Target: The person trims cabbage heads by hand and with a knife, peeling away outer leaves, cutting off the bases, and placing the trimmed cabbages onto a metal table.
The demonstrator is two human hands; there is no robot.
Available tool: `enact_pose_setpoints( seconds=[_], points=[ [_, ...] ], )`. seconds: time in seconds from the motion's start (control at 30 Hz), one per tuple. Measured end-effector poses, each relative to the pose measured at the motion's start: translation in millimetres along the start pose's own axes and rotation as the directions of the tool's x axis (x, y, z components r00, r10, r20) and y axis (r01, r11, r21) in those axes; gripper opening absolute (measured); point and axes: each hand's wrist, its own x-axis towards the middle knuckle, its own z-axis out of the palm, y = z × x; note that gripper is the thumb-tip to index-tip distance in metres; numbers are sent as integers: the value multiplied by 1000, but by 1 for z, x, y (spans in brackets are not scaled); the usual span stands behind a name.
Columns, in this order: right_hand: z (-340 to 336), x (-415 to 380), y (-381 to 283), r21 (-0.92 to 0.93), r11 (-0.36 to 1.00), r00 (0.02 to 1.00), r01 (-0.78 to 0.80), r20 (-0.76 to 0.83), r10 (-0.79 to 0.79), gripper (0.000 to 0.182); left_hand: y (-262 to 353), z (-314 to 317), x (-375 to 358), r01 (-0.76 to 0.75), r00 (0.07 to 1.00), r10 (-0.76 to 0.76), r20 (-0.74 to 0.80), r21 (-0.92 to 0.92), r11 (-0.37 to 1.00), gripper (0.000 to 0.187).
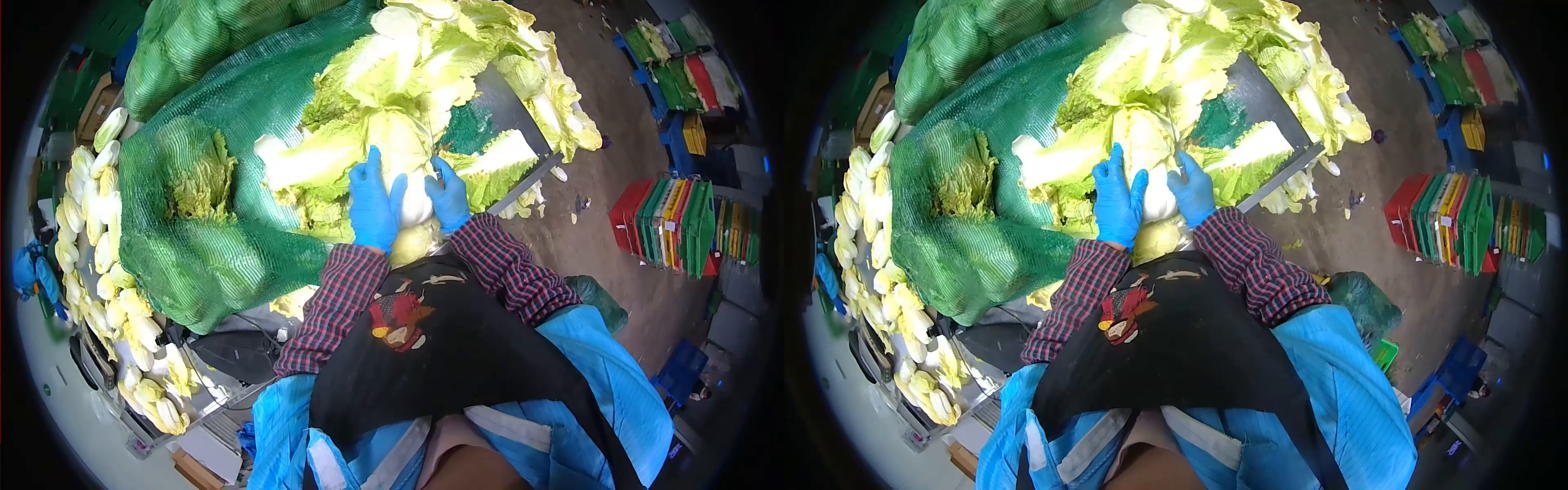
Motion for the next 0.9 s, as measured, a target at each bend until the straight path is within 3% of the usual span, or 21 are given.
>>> enact_pose_setpoints(
  seconds=[0.13, 0.2, 0.27, 0.3, 0.4, 0.43, 0.47, 0.53, 0.57, 0.6, 0.67, 0.7, 0.77, 0.83, 0.87, 0.9],
  points=[
    [-10, 20, 19, 55, 998, 996, 36, -80, -31, 51, 16, 1, 7, 48, 997, -48, 68, 3, 999, 68],
    [-10, 19, 12, 70, 997, 996, 39, -85, -33, 50, 12, 3, 11, 63, 995, -61, 82, -24, 998, 79],
    [4, -7, -35, -347, 938, 998, 22, -53, -43, 49, 7, 6, 8, 58, 998, -58, 2, -24, 998, 87],
    [12, -15, -48, -370, 925, 995, 87, -17, -100, 47, 3, 6, 6, 55, 995, -57, -78, -28, 998, 94],
    [22, -16, -53, -420, 906, 997, 61, -26, -79, 46, -12, 6, 3, 70, 993, -81, -88, -120, 990, 105],
    [19, -5, -26, -101, 989, 991, 112, -63, -119, 43, -11, 2, 4, 98, 993, -105, -55, -125, 987, 103],
    [11, 15, 12, 70, 997, 997, 41, -61, -37, 41, -15, 0, 3, 96, 993, -104, -58, -126, 987, 103],
    [-2, 23, 36, -205, 975, 991, 86, -85, -106, 38, -29, -7, 9, 144, 989, -150, 12, -359, 922, 101],
    [-7, 28, 39, -204, 975, 992, 89, -71, -106, 38, -36, -10, 9, 175, 984, -176, 43, -468, 866, 95],
    [-8, 30, 35, -286, 956, 992, 63, -86, -91, 38, -37, -15, 5, 186, 981, -189, 41, -461, 868, 95],
    [-11, 40, 8, -386, 918, 987, 87, -94, -133, 41, -37, -27, 8, 390, 919, -298, 259, -709, 587, 90],
    [-13, 43, -5, -341, 929, 986, 144, -27, -163, 45, -36, -26, 4, 344, 933, -283, 224, -788, 510, 86],
    [-6, 43, -44, -302, 932, 980, 197, 50, -191, 49, -36, -21, 0, 323, 937, -299, 179, -766, 555, 87],
    [19, 33, -91, -403, 791, 884, 460, 127, -450, 56, -51, -6, -3, 270, 957, -264, 117, -685, 677, 92],
    [30, 33, -96, -410, 789, 885, 458, 132, -446, 56, -49, -4, -4, 275, 956, -270, 119, -690, 669, 92],
    [41, 36, -99, -470, 748, 883, 470, 225, -413, 58, -45, -1, -5, 223, 971, -235, 46, -530, 818, 94]
  ],
)
